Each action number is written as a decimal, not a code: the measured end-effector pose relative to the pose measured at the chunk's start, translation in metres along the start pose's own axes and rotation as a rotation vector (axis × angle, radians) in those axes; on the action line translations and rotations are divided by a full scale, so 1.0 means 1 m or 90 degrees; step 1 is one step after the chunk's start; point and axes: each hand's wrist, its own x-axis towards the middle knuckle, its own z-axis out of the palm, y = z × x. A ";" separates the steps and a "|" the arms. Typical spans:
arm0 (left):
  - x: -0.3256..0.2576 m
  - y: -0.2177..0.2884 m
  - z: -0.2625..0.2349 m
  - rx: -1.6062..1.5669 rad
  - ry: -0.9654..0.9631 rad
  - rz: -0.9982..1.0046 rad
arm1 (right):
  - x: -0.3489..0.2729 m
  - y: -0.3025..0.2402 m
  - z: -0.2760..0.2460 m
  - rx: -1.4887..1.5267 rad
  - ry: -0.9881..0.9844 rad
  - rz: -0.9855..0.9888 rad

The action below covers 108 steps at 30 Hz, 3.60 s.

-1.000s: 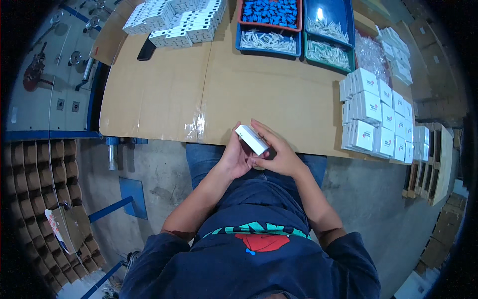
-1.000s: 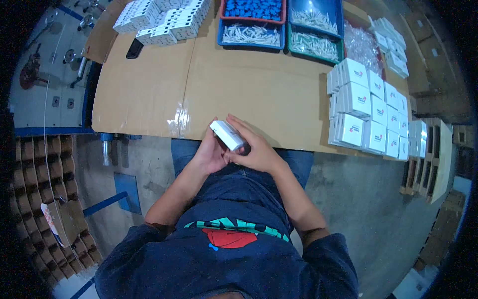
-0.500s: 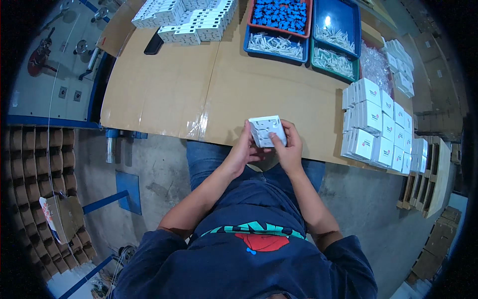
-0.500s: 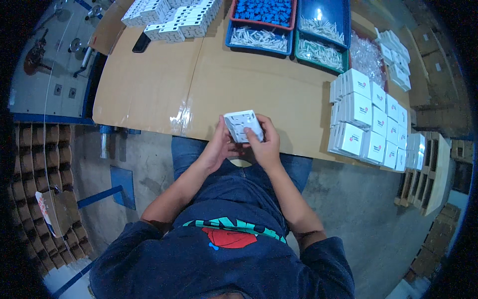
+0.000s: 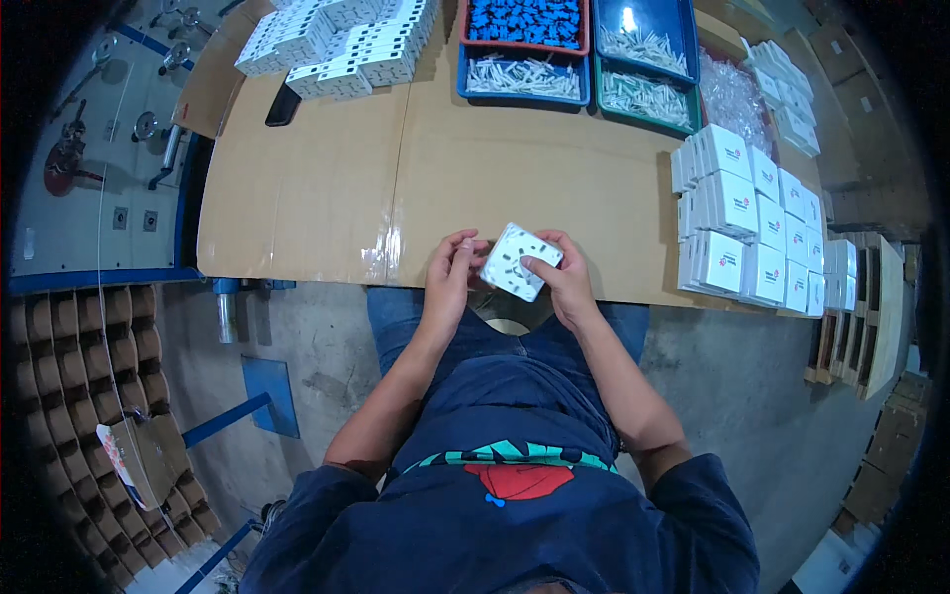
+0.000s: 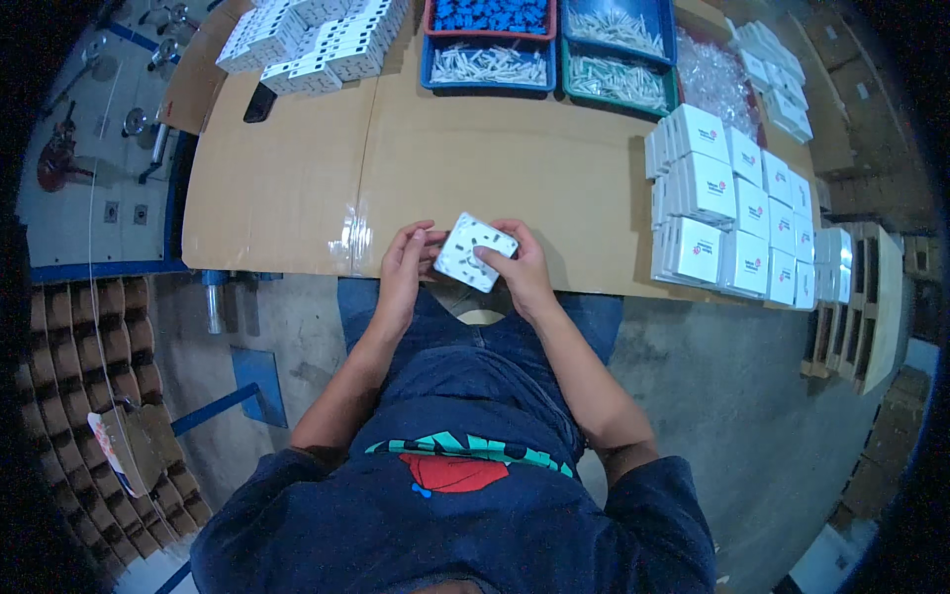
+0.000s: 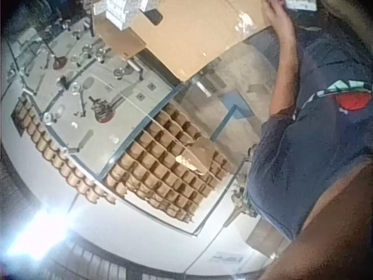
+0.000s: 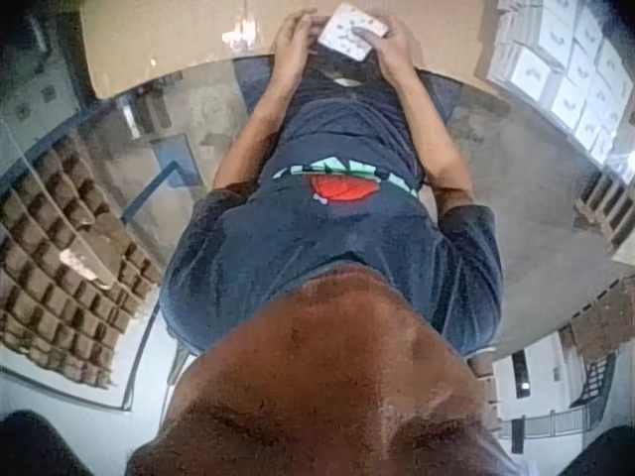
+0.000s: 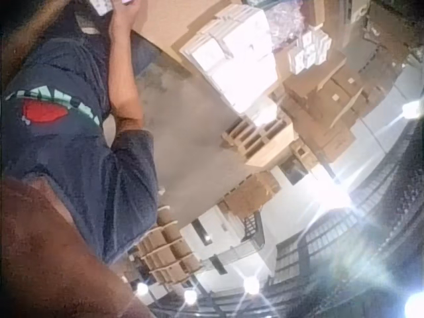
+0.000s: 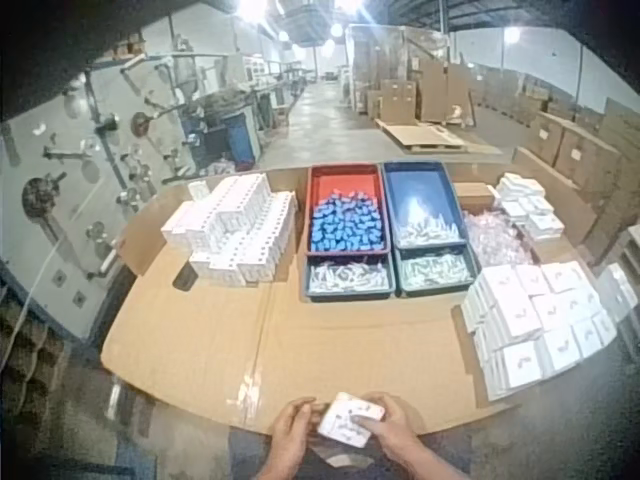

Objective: Assembling and packaging small plastic components into white boxes at a workstation.

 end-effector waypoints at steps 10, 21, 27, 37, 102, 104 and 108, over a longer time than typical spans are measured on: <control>0.005 -0.002 -0.023 0.095 -0.118 -0.019 | -0.008 -0.006 0.014 -0.015 -0.076 0.015; 0.030 0.011 -0.029 0.160 0.011 0.079 | 0.002 -0.014 0.013 0.185 -0.016 0.135; 0.050 -0.015 -0.010 0.325 0.065 0.310 | 0.002 -0.014 0.004 0.071 -0.074 0.046; 0.050 -0.005 -0.010 0.589 0.156 0.403 | 0.007 -0.006 -0.009 0.198 -0.019 0.162; 0.052 -0.020 -0.012 0.198 0.107 0.298 | 0.013 0.001 0.001 0.164 -0.158 0.079; 0.051 -0.020 -0.014 0.207 0.110 0.297 | 0.014 0.001 0.001 0.155 -0.159 0.086; 0.054 -0.024 -0.012 0.244 0.125 0.342 | 0.021 0.006 -0.003 0.160 -0.145 0.099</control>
